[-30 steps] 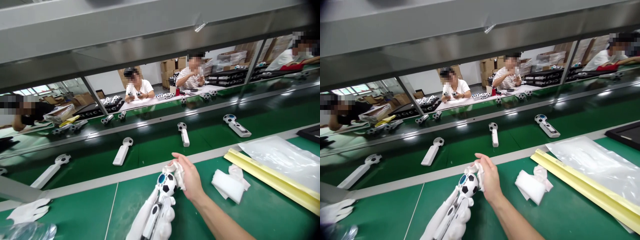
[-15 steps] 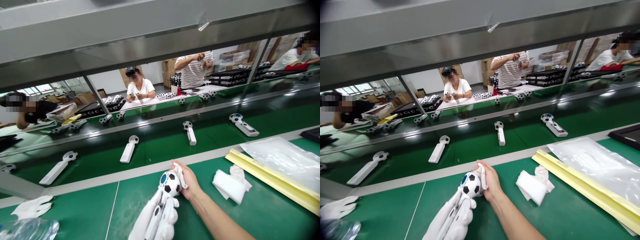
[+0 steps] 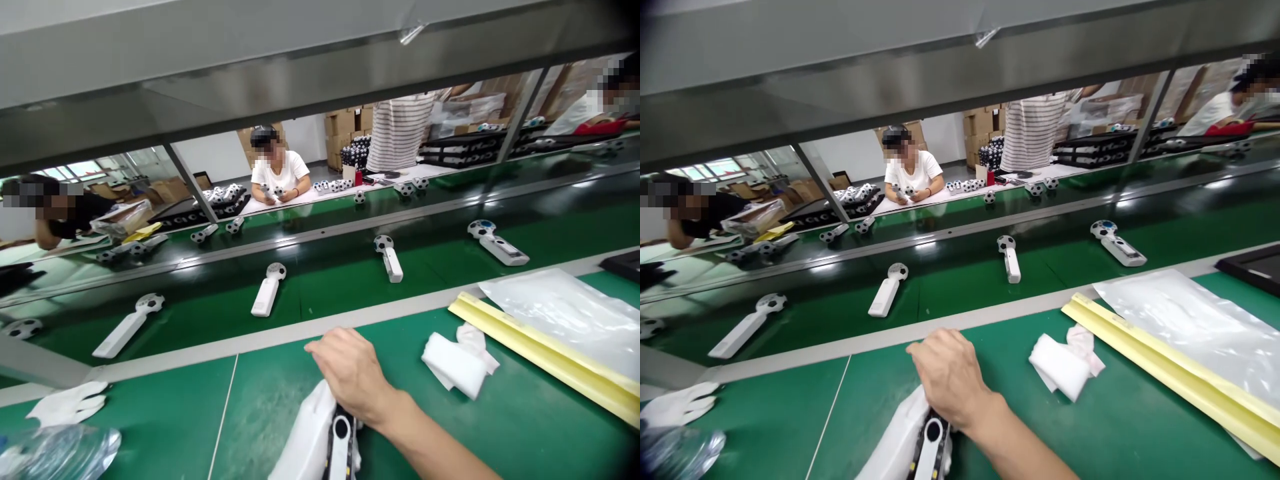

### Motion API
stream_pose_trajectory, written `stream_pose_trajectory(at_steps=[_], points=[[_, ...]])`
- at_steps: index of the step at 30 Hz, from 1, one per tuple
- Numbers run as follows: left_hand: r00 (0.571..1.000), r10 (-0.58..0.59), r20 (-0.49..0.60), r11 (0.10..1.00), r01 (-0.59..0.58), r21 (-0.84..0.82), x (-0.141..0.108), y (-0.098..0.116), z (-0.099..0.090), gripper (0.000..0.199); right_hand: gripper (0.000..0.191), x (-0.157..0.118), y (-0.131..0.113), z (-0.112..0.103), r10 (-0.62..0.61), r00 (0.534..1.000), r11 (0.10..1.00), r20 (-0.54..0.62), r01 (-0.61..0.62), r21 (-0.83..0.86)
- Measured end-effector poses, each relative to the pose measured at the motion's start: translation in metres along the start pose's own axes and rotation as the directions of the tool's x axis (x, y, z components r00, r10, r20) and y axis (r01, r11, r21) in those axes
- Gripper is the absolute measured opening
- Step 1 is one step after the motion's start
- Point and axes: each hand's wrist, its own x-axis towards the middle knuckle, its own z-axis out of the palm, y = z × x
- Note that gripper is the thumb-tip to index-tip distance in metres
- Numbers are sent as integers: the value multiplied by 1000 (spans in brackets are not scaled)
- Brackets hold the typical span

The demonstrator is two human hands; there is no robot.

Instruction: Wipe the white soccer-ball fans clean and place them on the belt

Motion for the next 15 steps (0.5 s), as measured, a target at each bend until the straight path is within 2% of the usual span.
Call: stream_pose_trajectory(at_steps=[1,2,3,5,6,8,10,11,13,15], points=[[1000,3,-8,1000,-3,19,-1,-2,1,32,27,-1,2,3,-37,999,993,34,40,-108],[1000,4,-15,999,-3,41,-1,-4,2,33,28,-2,6,6,-29,999,988,35,33,-149],[1000,4,-20,998,-2,65,-2,-6,4,35,29,-1,12,7,22,1000,992,14,-21,-121],[999,10,-37,993,-5,115,-1,-8,7,40,25,2,28,5,241,967,966,-82,-230,121],[999,17,-47,990,-10,142,1,-8,8,44,25,3,37,2,372,919,904,-129,-328,273],[996,51,-72,978,-35,204,9,-2,9,52,30,5,54,-5,601,774,732,-201,-432,527],[988,118,-104,957,-85,277,25,11,6,54,38,6,67,-11,704,665,622,-248,-411,666],[978,171,-122,934,-121,335,36,20,3,53,41,5,71,-13,734,635,571,-241,-385,725],[941,302,-155,856,-195,479,63,42,-5,47,48,3,74,-12,768,614,479,-182,-363,799],[881,437,-180,739,-238,631,94,67,-14,39,53,-1,74,-8,755,642,483,-135,-403,778]])
